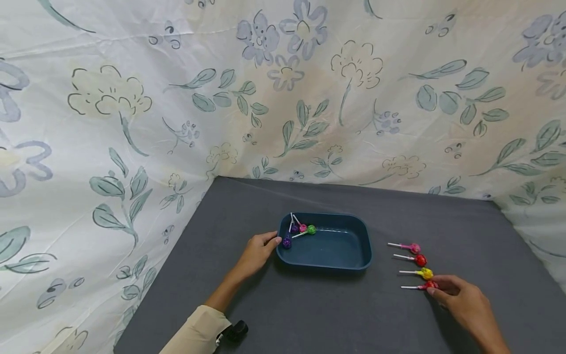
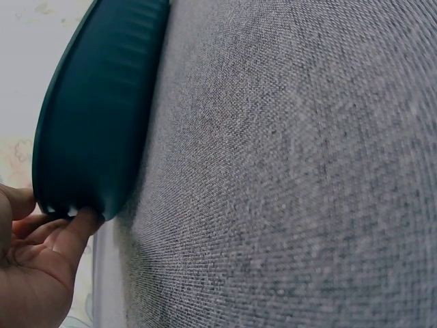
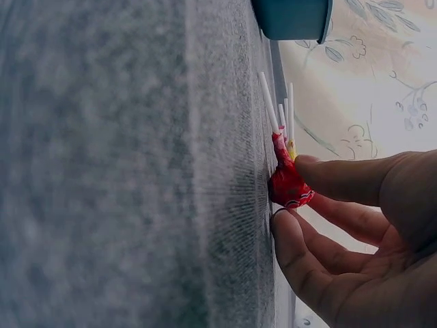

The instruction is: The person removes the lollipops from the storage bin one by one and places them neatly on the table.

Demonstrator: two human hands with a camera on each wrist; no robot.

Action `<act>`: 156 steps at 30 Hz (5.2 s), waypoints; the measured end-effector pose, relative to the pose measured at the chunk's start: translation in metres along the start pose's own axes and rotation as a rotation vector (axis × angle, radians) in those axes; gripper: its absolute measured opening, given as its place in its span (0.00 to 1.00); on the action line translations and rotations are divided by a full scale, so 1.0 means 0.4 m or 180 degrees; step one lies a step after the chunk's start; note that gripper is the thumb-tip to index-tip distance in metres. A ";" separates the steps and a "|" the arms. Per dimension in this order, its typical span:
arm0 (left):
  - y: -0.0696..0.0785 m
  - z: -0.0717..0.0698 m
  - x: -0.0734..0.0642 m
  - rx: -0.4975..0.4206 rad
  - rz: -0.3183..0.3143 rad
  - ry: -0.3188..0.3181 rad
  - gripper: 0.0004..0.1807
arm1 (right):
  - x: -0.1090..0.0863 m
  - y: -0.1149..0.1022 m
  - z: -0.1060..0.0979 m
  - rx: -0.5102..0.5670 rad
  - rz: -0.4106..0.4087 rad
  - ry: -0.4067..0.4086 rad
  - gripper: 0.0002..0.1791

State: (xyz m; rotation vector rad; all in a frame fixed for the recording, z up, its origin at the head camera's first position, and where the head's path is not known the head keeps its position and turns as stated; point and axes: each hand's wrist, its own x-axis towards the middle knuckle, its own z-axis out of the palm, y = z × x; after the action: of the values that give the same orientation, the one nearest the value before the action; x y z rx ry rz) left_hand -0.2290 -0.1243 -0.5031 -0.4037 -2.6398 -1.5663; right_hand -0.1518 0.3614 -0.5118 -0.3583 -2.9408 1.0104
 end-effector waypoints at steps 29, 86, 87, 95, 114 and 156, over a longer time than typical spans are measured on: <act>0.002 -0.001 -0.003 0.0049 0.0089 0.0013 0.23 | -0.021 -0.143 -0.008 0.0330 -0.0260 0.0144 0.35; 0.001 0.000 0.002 -0.0045 0.0074 0.0080 0.23 | 0.024 -0.456 0.187 0.1521 -0.1043 -0.0156 0.26; 0.001 -0.001 0.002 -0.0039 0.0073 0.0076 0.23 | 0.027 -0.460 0.189 0.1521 -0.1039 -0.0158 0.26; 0.003 -0.004 -0.001 0.0036 0.0055 0.0045 0.23 | 0.053 -0.479 0.210 0.1455 -0.1078 -0.0159 0.24; 0.004 0.001 -0.001 0.0012 0.0034 0.0031 0.23 | 0.101 -0.523 0.251 0.1295 -0.1052 -0.0405 0.29; -0.002 -0.007 -0.005 0.0012 0.0103 0.0015 0.22 | 0.181 -0.588 0.324 0.1201 -0.0803 -0.0947 0.25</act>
State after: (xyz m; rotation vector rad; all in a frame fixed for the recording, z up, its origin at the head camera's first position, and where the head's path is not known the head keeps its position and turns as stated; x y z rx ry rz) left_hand -0.2276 -0.1275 -0.5027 -0.4397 -2.6189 -1.5507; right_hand -0.2830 0.1186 -0.4760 0.1819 -2.8314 1.6530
